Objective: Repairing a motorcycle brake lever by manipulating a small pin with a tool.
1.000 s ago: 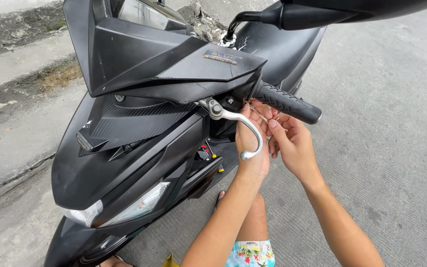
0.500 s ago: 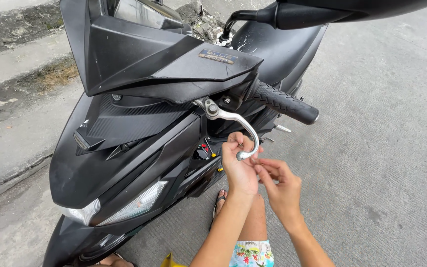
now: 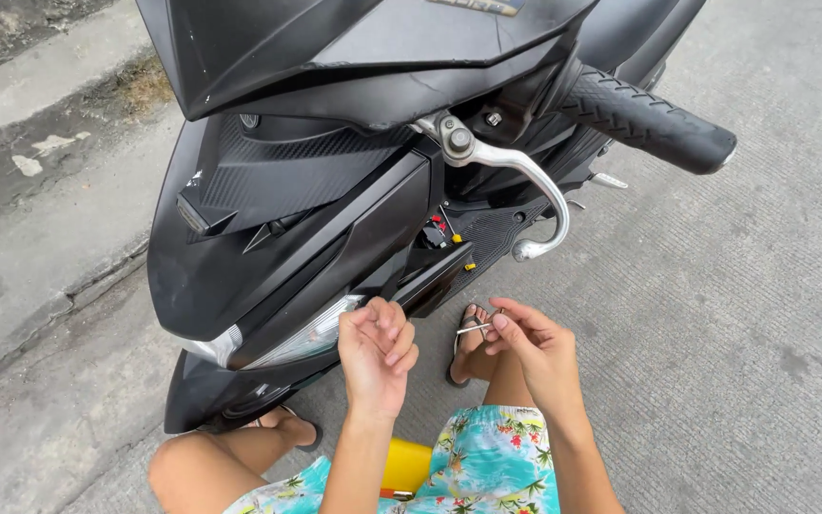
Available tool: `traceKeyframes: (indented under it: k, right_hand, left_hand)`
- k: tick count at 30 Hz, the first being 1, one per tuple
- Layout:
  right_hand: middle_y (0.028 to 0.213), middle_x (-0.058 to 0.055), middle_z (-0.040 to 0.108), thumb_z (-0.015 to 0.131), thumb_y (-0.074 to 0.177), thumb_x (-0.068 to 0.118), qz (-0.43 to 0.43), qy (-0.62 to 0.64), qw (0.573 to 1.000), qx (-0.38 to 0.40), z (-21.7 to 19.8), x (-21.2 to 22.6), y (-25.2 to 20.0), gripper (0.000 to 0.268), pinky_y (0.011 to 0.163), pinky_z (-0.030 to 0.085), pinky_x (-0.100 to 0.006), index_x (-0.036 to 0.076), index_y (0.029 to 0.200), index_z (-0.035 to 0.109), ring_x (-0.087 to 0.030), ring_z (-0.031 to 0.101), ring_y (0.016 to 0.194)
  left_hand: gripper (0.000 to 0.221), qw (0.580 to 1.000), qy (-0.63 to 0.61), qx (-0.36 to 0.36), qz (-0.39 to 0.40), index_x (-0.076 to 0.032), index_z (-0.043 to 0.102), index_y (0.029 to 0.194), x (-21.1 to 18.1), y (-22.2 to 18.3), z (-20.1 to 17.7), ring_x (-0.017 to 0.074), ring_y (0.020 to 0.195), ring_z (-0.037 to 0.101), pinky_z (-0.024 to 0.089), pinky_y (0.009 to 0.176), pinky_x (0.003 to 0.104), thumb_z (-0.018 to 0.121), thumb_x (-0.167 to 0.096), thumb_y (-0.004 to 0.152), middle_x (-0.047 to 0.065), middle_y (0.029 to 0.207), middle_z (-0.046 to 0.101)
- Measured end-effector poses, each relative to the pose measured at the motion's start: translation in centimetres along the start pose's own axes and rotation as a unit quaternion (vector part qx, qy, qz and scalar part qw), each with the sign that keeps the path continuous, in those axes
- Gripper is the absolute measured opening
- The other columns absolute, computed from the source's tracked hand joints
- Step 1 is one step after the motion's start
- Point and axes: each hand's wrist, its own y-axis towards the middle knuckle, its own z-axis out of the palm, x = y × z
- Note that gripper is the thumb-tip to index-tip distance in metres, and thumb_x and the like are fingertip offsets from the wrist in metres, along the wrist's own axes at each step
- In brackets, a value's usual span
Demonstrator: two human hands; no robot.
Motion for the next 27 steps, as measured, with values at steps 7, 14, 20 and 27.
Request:
traceKeyframes:
  k: [7,14,20,27]
  right_hand:
    - [0.092,-0.012,0.072,0.066,0.096,0.008,-0.110,0.043,0.992,0.050,3.1,2.1,1.3,0.033,0.067,0.062,-0.028,-0.001,0.128,0.067,-0.017,0.068,0.073]
    - [0.091,-0.016,0.071,0.066,0.099,0.013,-0.049,0.268,0.960,0.064,5.4,1.4,2.8,0.020,0.058,0.058,-0.030,-0.001,0.114,0.066,-0.019,0.067,0.071]
    - [0.088,-0.015,0.072,0.062,0.103,0.017,-0.005,0.352,0.933,0.070,7.5,2.7,5.2,0.024,0.059,0.064,-0.027,-0.001,0.119,0.063,-0.018,0.075,0.071]
    - [0.090,-0.001,0.071,0.066,0.101,0.023,0.117,0.432,0.879,0.163,6.9,6.3,8.2,0.029,0.068,0.053,-0.020,0.007,0.125,0.065,-0.009,0.066,0.074]
  left_hand:
    - [0.028,0.794,0.555,0.052,0.242,-0.009,0.067,0.081,-0.1,-3.2,1.4,0.0078,0.057,0.035,0.035,0.054,0.029,0.065,-0.032,0.098,-0.004,0.058,0.039]
    - [0.022,0.707,0.602,0.084,0.362,-0.009,0.065,0.085,-2.6,-2.5,5.0,0.0095,0.058,0.054,0.044,0.054,0.029,0.063,-0.024,0.101,-0.002,0.068,0.063]
    - [0.024,0.638,0.617,0.082,0.454,-0.019,0.066,0.075,-3.8,-1.4,8.0,0.0193,0.047,0.056,0.049,0.048,0.028,0.079,-0.031,0.090,0.000,0.050,0.047]
    - [0.024,0.489,0.680,0.120,0.533,-0.015,0.062,0.086,-6.0,-0.7,11.8,0.0129,0.064,0.060,0.041,0.056,0.029,0.073,-0.032,0.099,-0.005,0.078,0.064]
